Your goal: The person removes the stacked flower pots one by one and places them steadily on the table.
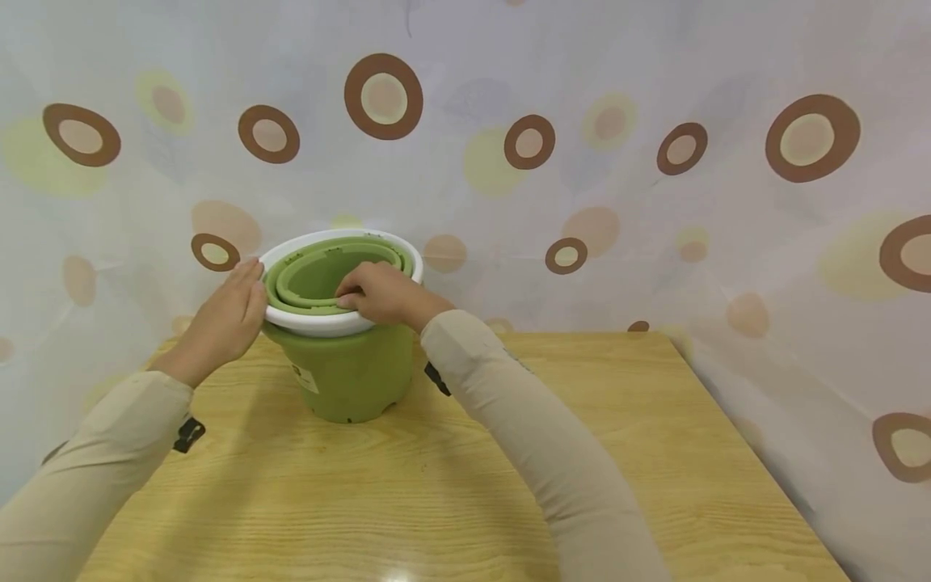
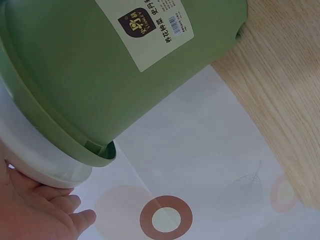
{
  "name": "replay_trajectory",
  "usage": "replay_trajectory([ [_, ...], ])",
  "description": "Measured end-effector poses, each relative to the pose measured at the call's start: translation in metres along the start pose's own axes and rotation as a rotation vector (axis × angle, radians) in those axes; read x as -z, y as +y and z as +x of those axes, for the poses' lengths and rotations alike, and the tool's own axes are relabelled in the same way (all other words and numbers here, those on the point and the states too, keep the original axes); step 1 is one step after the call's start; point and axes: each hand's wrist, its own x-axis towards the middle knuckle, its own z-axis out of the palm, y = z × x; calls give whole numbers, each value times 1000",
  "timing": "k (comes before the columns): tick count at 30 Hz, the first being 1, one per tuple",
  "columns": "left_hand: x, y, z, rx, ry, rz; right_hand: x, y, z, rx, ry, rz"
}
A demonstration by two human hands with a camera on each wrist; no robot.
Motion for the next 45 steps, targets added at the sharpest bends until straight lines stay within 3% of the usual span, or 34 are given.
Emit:
replay_trajectory([
  [12,-1,-2,1,-2,13,7,-2,-1,3,3,43,-24],
  [21,0,-2,0,6,10,3,-8,-11,6,79,49,-419],
  [33,-3,-1,0,-9,19,-2,-13,-12,-2,124,79,-663],
  [39,-3,-1,-1,-7,18,-6,-13,-8,-3,65,147,-567],
  [45,-1,0,1,-6,16,-9,-14,-8,-5,103,244,-488],
])
